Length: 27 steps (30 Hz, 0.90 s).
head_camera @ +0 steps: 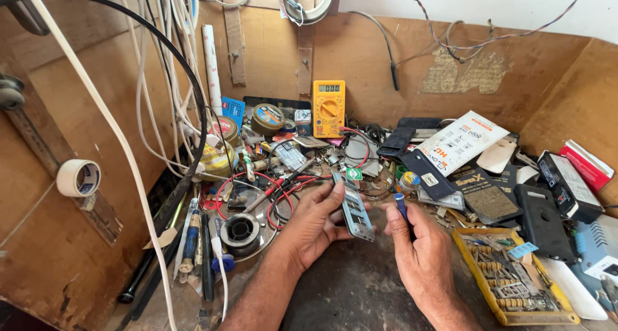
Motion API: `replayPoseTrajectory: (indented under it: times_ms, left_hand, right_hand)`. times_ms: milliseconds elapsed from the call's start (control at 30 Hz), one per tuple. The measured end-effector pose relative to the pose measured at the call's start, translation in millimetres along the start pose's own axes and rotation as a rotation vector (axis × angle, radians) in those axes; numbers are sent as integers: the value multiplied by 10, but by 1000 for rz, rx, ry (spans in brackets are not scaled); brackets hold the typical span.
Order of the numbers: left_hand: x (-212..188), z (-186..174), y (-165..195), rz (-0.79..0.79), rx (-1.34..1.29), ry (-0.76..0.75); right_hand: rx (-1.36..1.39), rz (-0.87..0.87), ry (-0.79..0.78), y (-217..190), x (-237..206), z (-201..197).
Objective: The person holds a disassembled mobile phone and uses a blue pen-like tool to probe and manipulate internal components on the circuit board. They repeatedly adjust the phone's position and continue working on the exposed internals without reassembling the device.
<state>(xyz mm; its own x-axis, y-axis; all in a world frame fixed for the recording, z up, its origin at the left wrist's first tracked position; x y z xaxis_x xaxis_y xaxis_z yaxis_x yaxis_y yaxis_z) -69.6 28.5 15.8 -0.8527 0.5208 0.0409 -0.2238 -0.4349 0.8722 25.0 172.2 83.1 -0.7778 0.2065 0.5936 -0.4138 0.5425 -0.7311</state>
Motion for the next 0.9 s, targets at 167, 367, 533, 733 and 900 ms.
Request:
replayPoseTrajectory:
  times_ms: [167, 367, 533, 733, 900]
  left_hand:
    - [-5, 37, 17, 14, -106, -29]
    - [2, 0, 41, 50, -175, -31]
    - [31, -40, 25, 63, -206, -10]
    - [21, -74, 27, 71, -166, 25]
    - [-22, -50, 54, 42, -172, 23]
  right_hand:
    - [-4, 65, 12, 74, 7, -9]
    - [157, 175, 38, 152, -27, -23]
    - [61, -60, 105, -33, -21, -135]
    - [203, -60, 141, -27, -31, -183]
    - [115, -116, 188, -51, -56, -245]
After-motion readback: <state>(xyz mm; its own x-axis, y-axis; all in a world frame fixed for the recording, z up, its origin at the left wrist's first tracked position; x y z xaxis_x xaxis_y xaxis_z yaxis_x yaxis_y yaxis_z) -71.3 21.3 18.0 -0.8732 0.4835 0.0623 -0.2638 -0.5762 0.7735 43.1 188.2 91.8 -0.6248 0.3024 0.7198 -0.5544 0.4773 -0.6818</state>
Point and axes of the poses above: each hand's wrist, its own x-axis towards the middle knuckle, its own z-axis out of the palm, y = z × x, the point moved 8 cm from there along x, towards the middle knuckle, and after that the axes turned 13 degrees about x, right-handed, at the moved point
